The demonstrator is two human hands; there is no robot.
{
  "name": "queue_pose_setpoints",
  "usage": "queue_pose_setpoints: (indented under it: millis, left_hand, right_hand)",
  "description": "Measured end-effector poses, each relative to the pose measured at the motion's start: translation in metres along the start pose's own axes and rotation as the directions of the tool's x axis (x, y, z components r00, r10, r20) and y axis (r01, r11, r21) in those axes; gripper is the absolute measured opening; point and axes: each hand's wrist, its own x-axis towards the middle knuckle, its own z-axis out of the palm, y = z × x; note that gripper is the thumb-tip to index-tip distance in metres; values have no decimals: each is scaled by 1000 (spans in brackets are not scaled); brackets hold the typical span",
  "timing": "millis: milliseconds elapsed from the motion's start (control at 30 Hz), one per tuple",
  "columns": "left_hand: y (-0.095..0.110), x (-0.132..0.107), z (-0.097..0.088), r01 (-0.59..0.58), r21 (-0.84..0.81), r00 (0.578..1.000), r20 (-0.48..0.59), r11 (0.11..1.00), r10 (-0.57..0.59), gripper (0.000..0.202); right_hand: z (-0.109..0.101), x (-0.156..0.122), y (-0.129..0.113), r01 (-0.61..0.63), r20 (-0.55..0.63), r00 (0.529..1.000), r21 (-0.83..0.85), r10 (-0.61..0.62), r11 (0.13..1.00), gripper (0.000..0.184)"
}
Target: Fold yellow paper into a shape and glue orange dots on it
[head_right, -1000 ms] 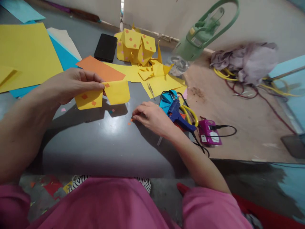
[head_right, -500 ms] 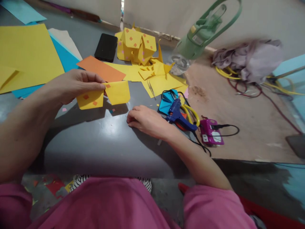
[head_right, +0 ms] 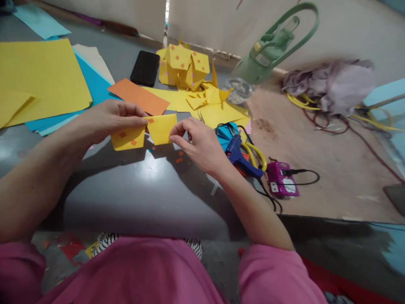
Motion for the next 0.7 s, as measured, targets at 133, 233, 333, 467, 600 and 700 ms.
queue_pose_setpoints:
  millis: [133, 233, 333, 467, 600, 700]
  left_hand:
    - [1, -2, 4, -16, 2, 1000, -4, 1000, 16, 21]
    - [1, -2, 5, -17, -17, 1000, -2, 1000, 17, 21]
    - [2, -3, 6, -13, -29, 1000, 8, 1000, 13, 19]
    - [4, -4, 6, -6, -30, 1000, 27, 1000, 6, 17]
    - [4, -3, 6, -8, -35, 1000, 25, 999, 9, 17]
    - [3, -2, 5, -15, -38, 1000, 7, 999, 15, 17]
  right_hand:
    - [10, 5, -4, 8, -86, 996, 0, -8, 1000, 9]
    - [14, 4, -6, -12, -90, 996, -20, 10, 1000, 7]
    - [17, 3, -6, -19, -93, 996, -39, 16, 999, 8]
    - [19, 3, -7, -24, -99, 995, -53, 18, 998, 7]
    - [18, -1, -7, 5, -130, 991, -42, -11, 999, 12]
    - [15, -9, -5, 41, -188, 980, -108, -61, 993, 19]
